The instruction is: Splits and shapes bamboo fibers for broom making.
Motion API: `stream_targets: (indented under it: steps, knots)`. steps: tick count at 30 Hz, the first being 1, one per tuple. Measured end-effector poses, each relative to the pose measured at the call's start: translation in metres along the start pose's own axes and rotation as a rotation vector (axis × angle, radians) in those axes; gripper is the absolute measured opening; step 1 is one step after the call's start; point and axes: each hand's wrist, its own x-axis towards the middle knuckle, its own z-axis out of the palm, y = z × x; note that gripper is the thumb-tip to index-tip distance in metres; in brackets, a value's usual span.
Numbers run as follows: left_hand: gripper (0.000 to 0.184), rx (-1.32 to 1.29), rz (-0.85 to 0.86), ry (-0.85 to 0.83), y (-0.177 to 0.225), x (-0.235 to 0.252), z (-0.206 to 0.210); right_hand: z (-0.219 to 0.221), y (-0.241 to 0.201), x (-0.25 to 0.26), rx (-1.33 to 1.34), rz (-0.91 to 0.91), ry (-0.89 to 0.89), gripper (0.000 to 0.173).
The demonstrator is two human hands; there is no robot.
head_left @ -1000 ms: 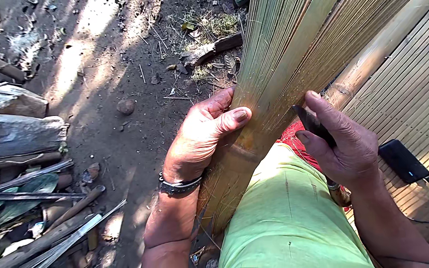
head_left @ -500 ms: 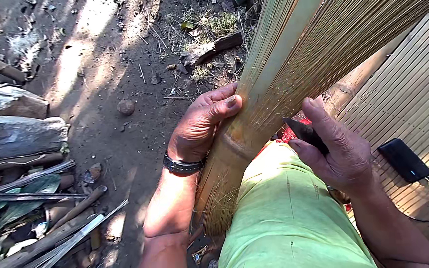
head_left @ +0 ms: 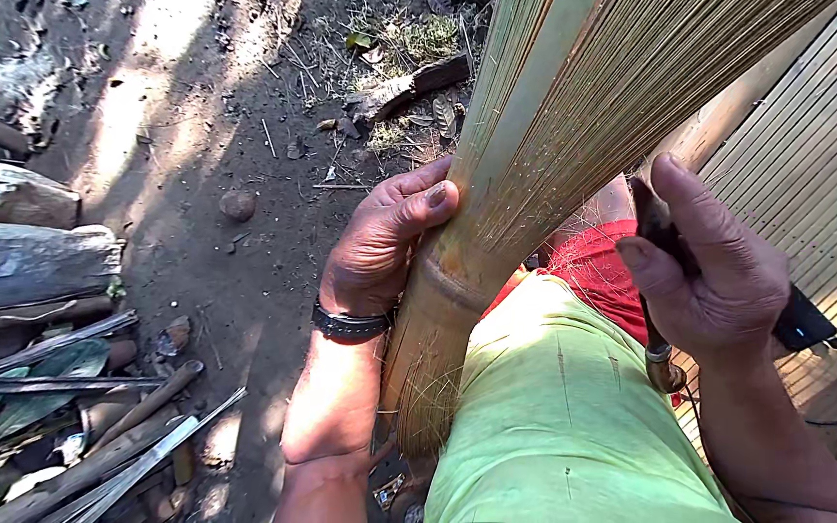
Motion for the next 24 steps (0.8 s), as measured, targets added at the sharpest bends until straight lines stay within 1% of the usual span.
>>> stream_targets:
  steps: [5, 8, 11, 15, 19, 22, 24]
  knots:
    - [0.031, 0.002, 0.015, -0.003, -0.001, 0.000, 0.003, 0.009, -0.005, -0.002, 0.050, 0.013, -0.039, 0.061]
    - [0.033, 0.000, 0.015, -0.023, -0.001, 0.000, 0.003, 0.009, -0.006, 0.000, 0.038, 0.006, -0.036, 0.061]
    - [0.032, 0.002, 0.011, 0.014, -0.001, -0.001, 0.007, 0.009, -0.008, 0.002, 0.033, 0.004, -0.026, 0.060]
    - [0.032, 0.006, 0.019, 0.001, -0.003, 0.001, 0.006, 0.008, -0.008, 0.004, 0.082, 0.044, -0.036, 0.071]
    - [0.033, 0.000, 0.009, -0.009, -0.002, 0.002, 0.006, 0.005, -0.005, 0.004, 0.102, 0.097, -0.012, 0.076]
    - [0.030, -0.005, 0.015, 0.041, -0.004, -0.006, 0.009, 0.002, -0.002, 0.001, 0.176, 0.156, 0.028, 0.082]
    - [0.028, 0.032, 0.030, 0.071, -0.007, -0.018, 0.010, 0.000, 0.000, -0.002, 0.233, 0.185, 0.019, 0.086]
